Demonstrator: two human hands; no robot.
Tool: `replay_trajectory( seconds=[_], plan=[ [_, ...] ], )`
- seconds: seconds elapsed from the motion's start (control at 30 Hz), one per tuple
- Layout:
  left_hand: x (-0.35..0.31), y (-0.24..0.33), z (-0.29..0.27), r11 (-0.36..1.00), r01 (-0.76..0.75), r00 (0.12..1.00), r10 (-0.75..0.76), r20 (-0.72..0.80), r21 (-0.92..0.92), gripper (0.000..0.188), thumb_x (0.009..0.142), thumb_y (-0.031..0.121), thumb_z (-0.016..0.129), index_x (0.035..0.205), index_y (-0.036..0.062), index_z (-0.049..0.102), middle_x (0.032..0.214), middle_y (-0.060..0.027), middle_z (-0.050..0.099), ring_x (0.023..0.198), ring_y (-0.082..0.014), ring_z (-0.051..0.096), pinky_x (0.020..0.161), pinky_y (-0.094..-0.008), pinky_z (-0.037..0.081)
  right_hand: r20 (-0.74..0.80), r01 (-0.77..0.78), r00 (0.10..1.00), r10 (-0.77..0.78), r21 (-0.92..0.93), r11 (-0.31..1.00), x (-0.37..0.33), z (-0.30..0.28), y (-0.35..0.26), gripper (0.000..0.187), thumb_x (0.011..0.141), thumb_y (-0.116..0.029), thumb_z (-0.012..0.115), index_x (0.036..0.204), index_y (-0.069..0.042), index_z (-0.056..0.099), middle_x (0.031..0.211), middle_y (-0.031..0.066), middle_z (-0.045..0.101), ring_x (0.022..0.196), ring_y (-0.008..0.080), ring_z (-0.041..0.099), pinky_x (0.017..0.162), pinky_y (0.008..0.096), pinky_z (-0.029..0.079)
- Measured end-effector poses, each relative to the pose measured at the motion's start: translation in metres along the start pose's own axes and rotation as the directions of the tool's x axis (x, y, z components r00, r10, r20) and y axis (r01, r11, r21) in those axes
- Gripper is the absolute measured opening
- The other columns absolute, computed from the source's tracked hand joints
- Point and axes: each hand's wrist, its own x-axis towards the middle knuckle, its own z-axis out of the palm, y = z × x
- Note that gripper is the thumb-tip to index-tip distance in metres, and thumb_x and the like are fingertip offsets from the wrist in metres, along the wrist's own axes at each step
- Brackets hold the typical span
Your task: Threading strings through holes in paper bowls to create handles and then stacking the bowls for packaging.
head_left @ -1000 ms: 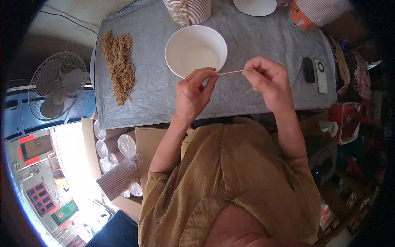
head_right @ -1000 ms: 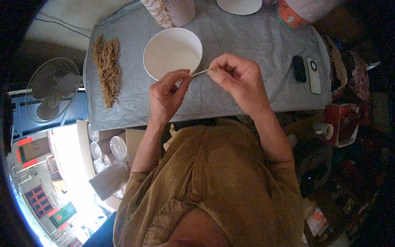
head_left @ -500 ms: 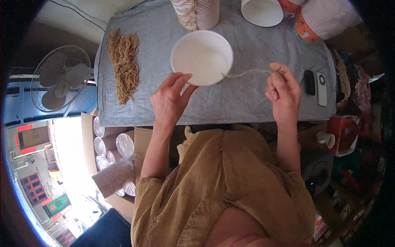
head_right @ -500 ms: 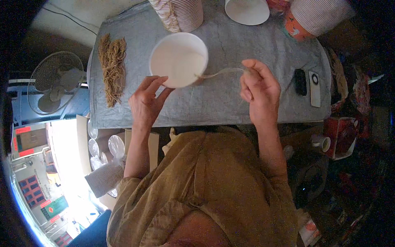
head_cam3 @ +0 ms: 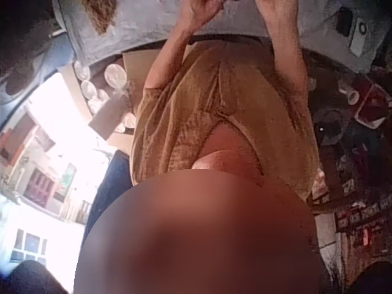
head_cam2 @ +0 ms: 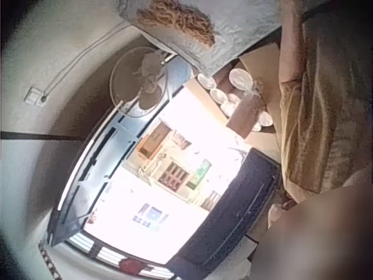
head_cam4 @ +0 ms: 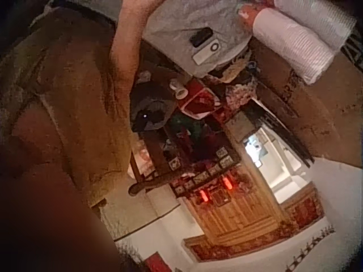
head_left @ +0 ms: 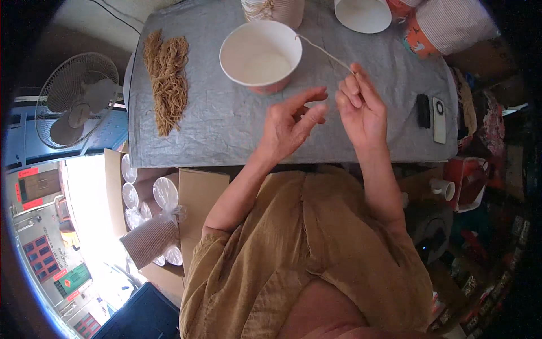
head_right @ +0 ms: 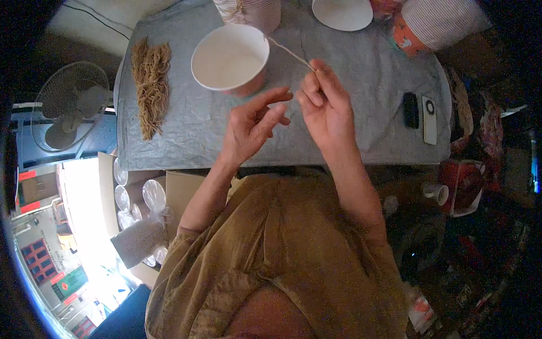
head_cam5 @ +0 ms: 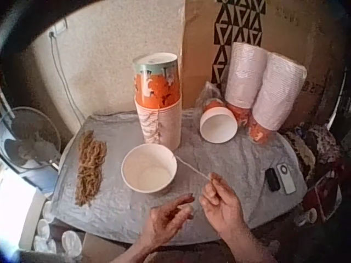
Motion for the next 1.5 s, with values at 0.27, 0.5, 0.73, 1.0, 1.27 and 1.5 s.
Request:
replay_trajectory(
  seconds=[0.27,0.5,0.73,1.0,1.27,1.5],
  plan=[
    [-0.017,-0.02,-0.023,0.984,0.175,0.979,-0.177,0.096,0.029,0.019,0.088,0.012,0.075,0.102,-0.0005,0.072,0.082,-0.0033,0.071,0.068,-0.0056,0.061,0.061,-0.0231,0.051,0.017,-0.049,0.999,0.049,0.041,0.998,0.015,-0.011,0.01,0.019,0.102,-0.011,0.051,0.117,-0.003,0.06,0.08,0.0003,0.048,0.064,0.0074,0.039,0.062,0.0234,0.033],
    [-0.038,-0.034,-0.065,0.972,0.169,0.985,-0.162,-0.058,0.165,0.01,0.088,0.01,0.072,0.09,0.0006,0.071,0.072,0.0002,0.067,0.064,-0.0038,0.058,0.058,-0.0225,0.048,-0.112,-0.133,0.987,0.12,-0.118,0.984,0.023,-0.049,0.016,0.017,0.101,-0.012,0.055,0.115,-0.005,0.06,0.08,0.0007,0.049,0.065,0.0075,0.04,0.063,0.0238,0.035],
    [-0.037,-0.022,-0.066,0.948,0.079,0.994,-0.05,-0.102,0.307,0.007,0.086,0.01,0.073,0.088,0.0027,0.071,0.074,-0.0037,0.066,0.061,-0.0107,0.06,0.056,-0.0272,0.048,-0.205,-0.217,0.965,0.161,-0.292,0.931,0.014,-0.07,0.029,0.024,0.096,-0.009,0.06,0.12,-0.006,0.06,0.101,0.0094,0.061,0.085,0.0158,0.057,0.075,0.0284,0.045],
    [-0.029,-0.01,-0.058,0.835,-0.199,0.975,0.22,0.02,0.513,0.008,0.081,0.011,0.077,0.085,0.0054,0.072,0.077,-0.0081,0.064,0.066,-0.0236,0.064,0.058,-0.035,0.051,0.21,0.193,0.973,0.095,-0.968,0.159,-0.023,0.013,0.051,0.028,0.1,-0.011,0.049,0.125,-0.003,0.059,0.11,0.0172,0.066,0.098,0.0264,0.065,0.087,0.0376,0.05],
    [-0.029,-0.006,-0.063,0.931,0.001,0.999,0.017,-0.046,0.366,0.01,0.08,0.01,0.08,0.084,0.0039,0.074,0.077,-0.005,0.065,0.07,-0.0153,0.062,0.061,-0.0305,0.05,0.011,-0.081,0.968,0.249,-0.931,0.357,-0.026,0.002,0.049,0.019,0.097,-0.017,0.062,0.104,0.0,0.065,0.084,-0.0021,0.063,0.075,0.0046,0.056,0.065,0.0216,0.045],
    [-0.03,-0.015,-0.063,0.979,-0.003,0.998,0.015,-0.056,0.205,0.012,0.083,0.011,0.079,0.085,0.0011,0.073,0.077,-0.0047,0.066,0.073,-0.0135,0.061,0.065,-0.0279,0.047,-0.045,-0.155,0.97,0.241,-0.872,0.464,-0.026,0.001,0.051,0.012,0.095,-0.014,0.066,0.097,-0.002,0.067,0.081,-0.0047,0.061,0.073,0.003,0.052,0.064,0.02,0.043]
  ],
)
